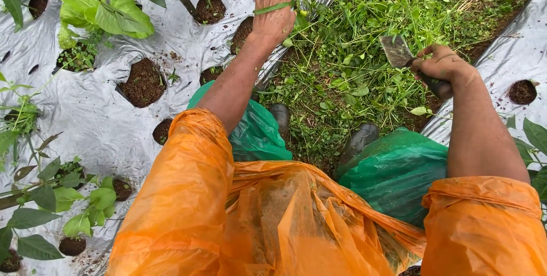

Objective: Using a hand sickle and hands to remove weeds from a vegetable field with plastic mulch.

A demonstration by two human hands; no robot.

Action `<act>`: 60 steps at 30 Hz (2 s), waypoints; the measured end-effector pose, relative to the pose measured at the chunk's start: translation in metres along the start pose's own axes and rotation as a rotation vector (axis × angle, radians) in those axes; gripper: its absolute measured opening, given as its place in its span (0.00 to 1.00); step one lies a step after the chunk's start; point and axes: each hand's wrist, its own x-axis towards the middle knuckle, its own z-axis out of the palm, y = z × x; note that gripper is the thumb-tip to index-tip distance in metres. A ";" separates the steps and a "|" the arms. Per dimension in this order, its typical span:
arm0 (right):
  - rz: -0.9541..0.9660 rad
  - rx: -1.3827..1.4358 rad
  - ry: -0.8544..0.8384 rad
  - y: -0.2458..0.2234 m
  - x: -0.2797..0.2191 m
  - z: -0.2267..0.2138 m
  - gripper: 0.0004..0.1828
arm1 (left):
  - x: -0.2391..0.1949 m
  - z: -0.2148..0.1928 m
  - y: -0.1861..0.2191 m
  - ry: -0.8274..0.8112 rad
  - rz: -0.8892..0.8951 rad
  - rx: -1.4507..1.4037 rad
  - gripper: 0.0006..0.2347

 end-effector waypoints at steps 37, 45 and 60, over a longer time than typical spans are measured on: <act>-1.401 0.212 0.036 -0.103 -0.070 0.130 0.10 | -0.043 -0.049 0.093 -0.683 0.476 -0.011 0.13; -1.280 0.158 0.115 -0.098 -0.052 0.120 0.09 | -0.045 -0.054 0.093 -0.595 0.539 -0.073 0.15; -1.186 0.495 0.140 -0.063 -0.028 0.058 0.13 | -0.026 -0.082 0.098 0.438 0.244 -0.664 0.03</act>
